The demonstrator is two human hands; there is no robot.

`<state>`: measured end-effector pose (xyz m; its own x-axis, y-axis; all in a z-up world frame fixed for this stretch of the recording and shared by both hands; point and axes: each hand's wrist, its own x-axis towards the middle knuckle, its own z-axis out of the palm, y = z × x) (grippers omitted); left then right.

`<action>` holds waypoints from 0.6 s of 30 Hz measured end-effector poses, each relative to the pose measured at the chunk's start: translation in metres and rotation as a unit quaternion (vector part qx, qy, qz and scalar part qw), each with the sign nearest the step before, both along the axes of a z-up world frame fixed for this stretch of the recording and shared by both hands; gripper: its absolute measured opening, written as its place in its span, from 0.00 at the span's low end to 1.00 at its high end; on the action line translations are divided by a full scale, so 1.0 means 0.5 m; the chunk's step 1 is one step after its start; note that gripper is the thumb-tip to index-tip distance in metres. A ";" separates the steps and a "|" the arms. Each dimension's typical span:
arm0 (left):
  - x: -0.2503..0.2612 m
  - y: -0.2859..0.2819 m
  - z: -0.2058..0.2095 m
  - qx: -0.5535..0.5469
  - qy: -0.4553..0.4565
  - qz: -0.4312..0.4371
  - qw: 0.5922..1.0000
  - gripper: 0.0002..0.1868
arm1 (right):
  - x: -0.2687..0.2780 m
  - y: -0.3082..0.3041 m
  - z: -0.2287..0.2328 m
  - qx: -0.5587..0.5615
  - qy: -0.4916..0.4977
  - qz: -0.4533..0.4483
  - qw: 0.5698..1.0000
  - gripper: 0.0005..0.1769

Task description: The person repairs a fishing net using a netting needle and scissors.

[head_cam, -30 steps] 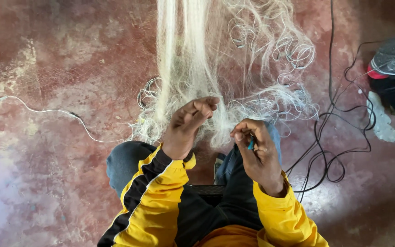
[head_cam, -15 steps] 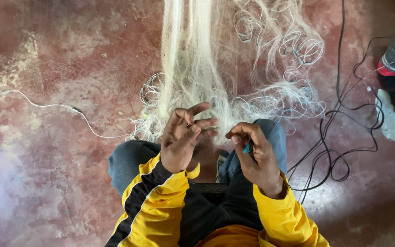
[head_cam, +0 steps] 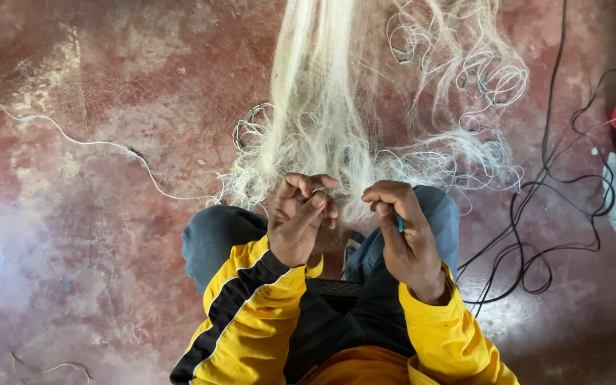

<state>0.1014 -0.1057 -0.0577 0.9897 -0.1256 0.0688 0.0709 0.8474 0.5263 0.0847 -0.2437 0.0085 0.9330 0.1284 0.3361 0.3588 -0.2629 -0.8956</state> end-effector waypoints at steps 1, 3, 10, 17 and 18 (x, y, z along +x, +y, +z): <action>-0.002 -0.002 0.002 0.000 -0.001 0.002 1.000 0.10 | 0.001 -0.004 0.000 0.000 -0.001 0.002 1.000 0.10; -0.002 -0.007 0.006 0.029 -0.002 0.023 0.999 0.11 | 0.004 -0.011 -0.001 -0.010 0.020 0.019 1.000 0.14; 0.001 -0.006 0.007 0.060 -0.038 0.058 0.996 0.11 | -0.040 -0.102 0.055 -0.025 0.046 -0.032 0.998 0.16; -0.002 0.001 0.020 0.061 -0.013 0.039 0.997 0.09 | -0.161 -0.291 -0.062 -0.284 0.201 -0.115 0.931 0.11; -0.003 0.000 0.018 0.052 -0.011 0.041 0.998 0.09 | -0.183 -0.324 -0.104 -0.352 0.206 -0.077 0.910 0.11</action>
